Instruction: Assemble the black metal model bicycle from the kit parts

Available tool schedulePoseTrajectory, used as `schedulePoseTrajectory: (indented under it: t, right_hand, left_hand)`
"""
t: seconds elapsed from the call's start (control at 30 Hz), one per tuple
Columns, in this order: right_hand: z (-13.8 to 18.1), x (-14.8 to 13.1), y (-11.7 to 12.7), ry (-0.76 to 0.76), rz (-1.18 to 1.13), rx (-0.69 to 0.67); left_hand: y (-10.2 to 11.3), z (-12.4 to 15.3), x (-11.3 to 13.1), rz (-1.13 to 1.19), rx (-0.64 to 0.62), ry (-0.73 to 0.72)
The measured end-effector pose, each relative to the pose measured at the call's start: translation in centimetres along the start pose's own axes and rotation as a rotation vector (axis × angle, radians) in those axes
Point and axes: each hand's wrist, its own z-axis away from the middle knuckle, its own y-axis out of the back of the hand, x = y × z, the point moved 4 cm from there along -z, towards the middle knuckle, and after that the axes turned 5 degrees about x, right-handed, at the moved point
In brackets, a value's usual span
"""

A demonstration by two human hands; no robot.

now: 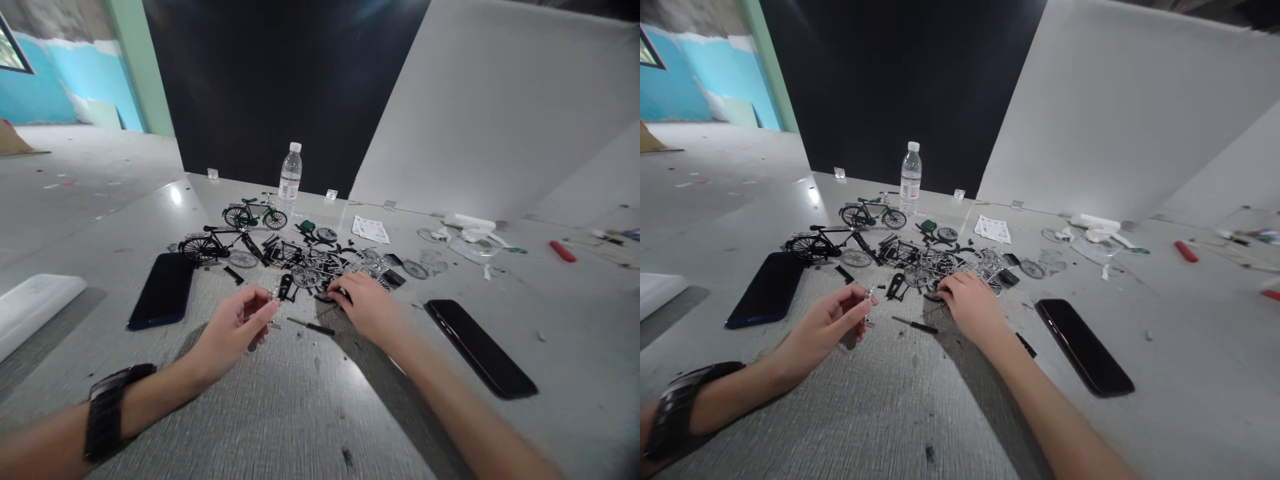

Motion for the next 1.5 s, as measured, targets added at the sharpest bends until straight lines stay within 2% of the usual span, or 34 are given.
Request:
schedulePoseTrajectory:
  t: [0.17, 0.37, 0.43, 0.53, 0.7, 0.87, 1.23, 1.4, 1.5]
  right_hand:
    - [0.3, 0.6, 0.6, -0.024, 0.01, 0.052]
    - [0.6, 1.5, 1.1, -0.122, 0.085, 0.076]
    - [0.6, 0.9, 1.2, -0.09, 0.074, 0.105]
    - [0.7, -1.0, 1.1, 0.046, 0.025, 0.108]
    - [1.2, -3.5, 0.3, 0.18, 0.0, -0.045]
    - [1.1, -3.1, 0.2, 0.161, 0.003, -0.066]
    - [1.0, -2.4, 0.6, 0.091, 0.052, 0.027]
    - [1.3, -3.2, 0.0, 0.171, 0.032, -0.02]
    - [1.2, -2.9, 0.1, 0.135, 0.042, -0.043]
  left_hand:
    - [0.0, 0.0, -0.2, 0.013, -0.007, -0.012]
    - [0.0, 0.0, -0.1, 0.026, 0.0, -0.008]
    - [0.0, 0.0, 0.0, 0.027, 0.008, -0.023]
    - [0.0, -0.1, 0.0, 0.031, 0.015, -0.037]
    - [0.1, -0.2, -0.1, 0.017, 0.02, -0.034]
    - [0.0, -0.2, 0.0, 0.019, 0.012, -0.009]
    - [0.1, -0.2, 0.0, 0.024, 0.025, -0.036]
    - [0.1, -0.2, -0.1, 0.043, 0.05, -0.024]
    - [0.2, -0.3, -0.1, 0.041, 0.059, -0.016]
